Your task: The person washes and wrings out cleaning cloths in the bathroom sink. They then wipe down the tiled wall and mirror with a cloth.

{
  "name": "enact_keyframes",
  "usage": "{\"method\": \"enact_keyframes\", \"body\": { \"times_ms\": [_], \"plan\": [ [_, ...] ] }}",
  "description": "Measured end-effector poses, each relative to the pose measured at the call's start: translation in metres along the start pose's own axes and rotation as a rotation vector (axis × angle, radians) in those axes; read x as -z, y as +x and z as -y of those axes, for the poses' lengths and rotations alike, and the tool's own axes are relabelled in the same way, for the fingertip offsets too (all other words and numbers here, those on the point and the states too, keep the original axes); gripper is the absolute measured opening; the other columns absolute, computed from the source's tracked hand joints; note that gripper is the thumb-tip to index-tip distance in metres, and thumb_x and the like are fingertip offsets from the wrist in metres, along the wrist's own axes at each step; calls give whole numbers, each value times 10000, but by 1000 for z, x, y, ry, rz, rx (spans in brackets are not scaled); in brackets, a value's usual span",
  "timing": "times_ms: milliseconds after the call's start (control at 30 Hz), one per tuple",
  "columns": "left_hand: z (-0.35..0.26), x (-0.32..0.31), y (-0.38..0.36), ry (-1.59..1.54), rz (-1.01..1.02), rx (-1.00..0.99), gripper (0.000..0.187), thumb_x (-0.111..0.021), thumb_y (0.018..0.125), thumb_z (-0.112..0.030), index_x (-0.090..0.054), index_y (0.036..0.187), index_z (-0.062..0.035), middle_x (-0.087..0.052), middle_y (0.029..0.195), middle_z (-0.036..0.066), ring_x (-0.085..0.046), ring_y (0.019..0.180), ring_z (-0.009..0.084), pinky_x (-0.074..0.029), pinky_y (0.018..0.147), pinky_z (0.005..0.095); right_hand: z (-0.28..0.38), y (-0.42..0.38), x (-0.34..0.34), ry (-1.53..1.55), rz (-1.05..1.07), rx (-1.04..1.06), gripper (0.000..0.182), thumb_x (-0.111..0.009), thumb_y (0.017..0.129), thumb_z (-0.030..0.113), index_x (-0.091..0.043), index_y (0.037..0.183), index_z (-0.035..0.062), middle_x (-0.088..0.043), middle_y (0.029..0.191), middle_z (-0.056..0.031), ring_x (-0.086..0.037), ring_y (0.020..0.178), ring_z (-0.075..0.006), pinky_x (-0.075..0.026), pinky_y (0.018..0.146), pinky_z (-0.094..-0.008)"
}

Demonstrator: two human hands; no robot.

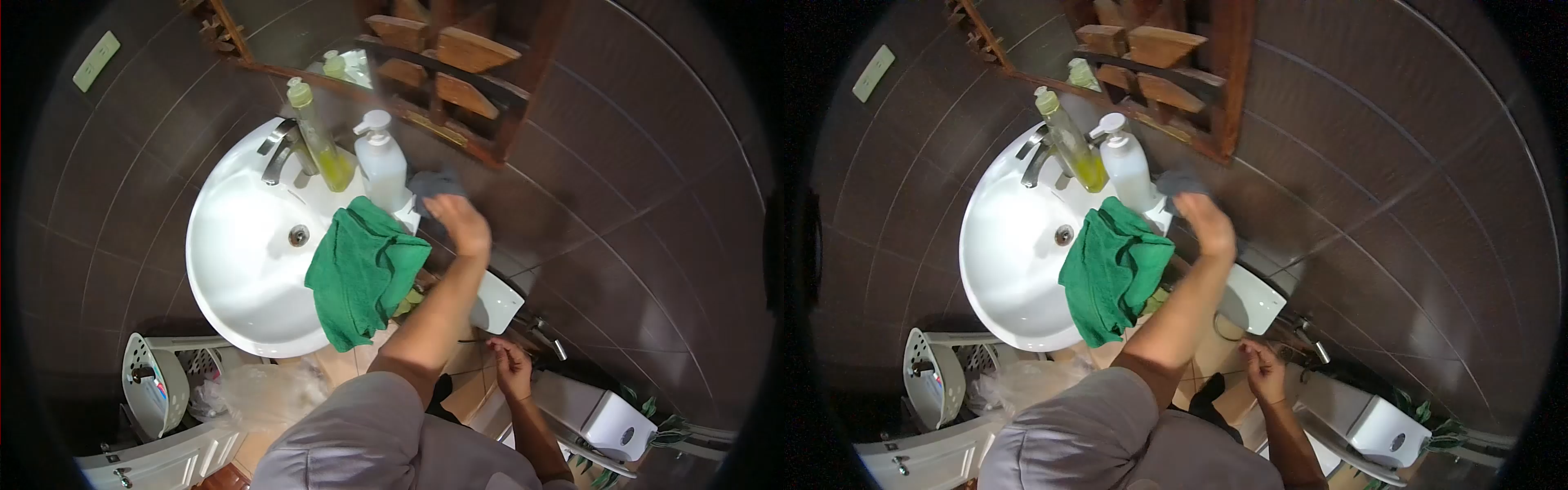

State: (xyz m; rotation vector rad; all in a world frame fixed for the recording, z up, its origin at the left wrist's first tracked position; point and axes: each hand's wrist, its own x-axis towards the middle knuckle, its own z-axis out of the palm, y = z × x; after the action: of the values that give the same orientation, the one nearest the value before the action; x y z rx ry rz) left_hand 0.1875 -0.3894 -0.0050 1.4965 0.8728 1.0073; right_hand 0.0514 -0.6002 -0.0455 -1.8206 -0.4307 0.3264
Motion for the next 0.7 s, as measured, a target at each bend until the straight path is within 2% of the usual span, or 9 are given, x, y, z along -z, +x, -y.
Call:
{"method": "enact_keyframes", "body": {
  "times_ms": [33, 133, 200, 300, 400, 500, 533, 600, 700],
  "plan": [
    [29, -29, -14, -240, -186, -226, 352, -348, 870, -89, -288, 1138, 131, -66, 1301, 401, -57, 1259, 474, -70, 1047, 483, 8, 7, 0, -6, -26, 72, 132, -499, 860, 72, -606, 911, 15, -610, 830, -64, -562, 774, -136, -443, 734, -258],
    [-11, -5, -55, 58, 99, -398, 319, -401, 848, -102, -323, 1042, 139, -107, 1277, 409, -104, 1206, 540, -142, 991, 554, 65, 34, 5, 43, -153, 272, 152, -475, 865, 46, -572, 976, 9, -592, 884, -99, -561, 802, -156, -451, 744, -276],
    [-15, 8, -73, -133, 146, -129, 321, -396, 866, -127, -334, 1079, 105, -206, 1252, 365, -248, 1153, 484, -207, 976, 486, 111, 56, 3, 142, -255, 456, 184, -460, 863, 20, -546, 1024, 5, -575, 914, -122, -560, 813, -174, -455, 748, -291],
    [-28, 61, -76, -351, 763, 431, 357, -379, 870, -69, -319, 1215, -3, -489, 1038, 180, -479, 968, 216, -356, 854, 306, 161, 88, 4, 46, -301, 685, 210, -481, 861, 57, -531, 1055, -3, -582, 931, -119, -540, 820, -153, -428, 757, -285],
    [-60, 139, -60, -409, 835, 103, 341, -394, 868, -69, -348, 1201, -12, -491, 1051, 128, -478, 952, 143, -379, 804, 252, 197, 100, -8, 54, -332, 640, 219, -460, 855, 11, -525, 1062, -23, -572, 957, -135, -545, 888, -179, -426, 815, -290],
    [-93, 232, -9, -658, 1323, 522, 410, -418, 850, -47, -346, 1253, -30, -468, 1127, 50, -452, 989, 95, -382, 824, 247, 208, 108, -34, 157, -287, 523, 222, -470, 855, 19, -530, 1067, -14, -576, 948, -117, -540, 894, -158, -419, 822, -279],
    [-90, 265, 4, -601, 1210, 385, 405, -406, 830, -11, -383, 1233, -48, -523, 1026, 54, -498, 964, 132, -412, 827, 283, 203, 108, -46, 162, -246, 475, 215, -475, 853, 19, -535, 1057, -13, -576, 944, -106, -539, 894, -154, -416, 825, -277],
    [-68, 328, 30, -785, 1014, 679, 487, -405, 776, 56, -366, 1252, -40, -478, 1168, 100, -487, 1056, 189, -400, 907, 329, 187, 110, -68, 96, -121, 477, 177, -495, 841, 15, -560, 1005, -3, -574, 934, -75, -537, 890, -147, -408, 823, -266],
    [-79, 394, 60, -1250, 745, 615, 420, -447, 864, -198, -374, 1247, -42, -477, 1175, 143, -501, 1044, 267, -400, 917, 377, 187, 106, -99, -8, 125, 520, 179, -525, 805, -26, -577, 974, 1, -572, 959, -90, -526, 844, -132, -403, 748, -237]
  ]
}}
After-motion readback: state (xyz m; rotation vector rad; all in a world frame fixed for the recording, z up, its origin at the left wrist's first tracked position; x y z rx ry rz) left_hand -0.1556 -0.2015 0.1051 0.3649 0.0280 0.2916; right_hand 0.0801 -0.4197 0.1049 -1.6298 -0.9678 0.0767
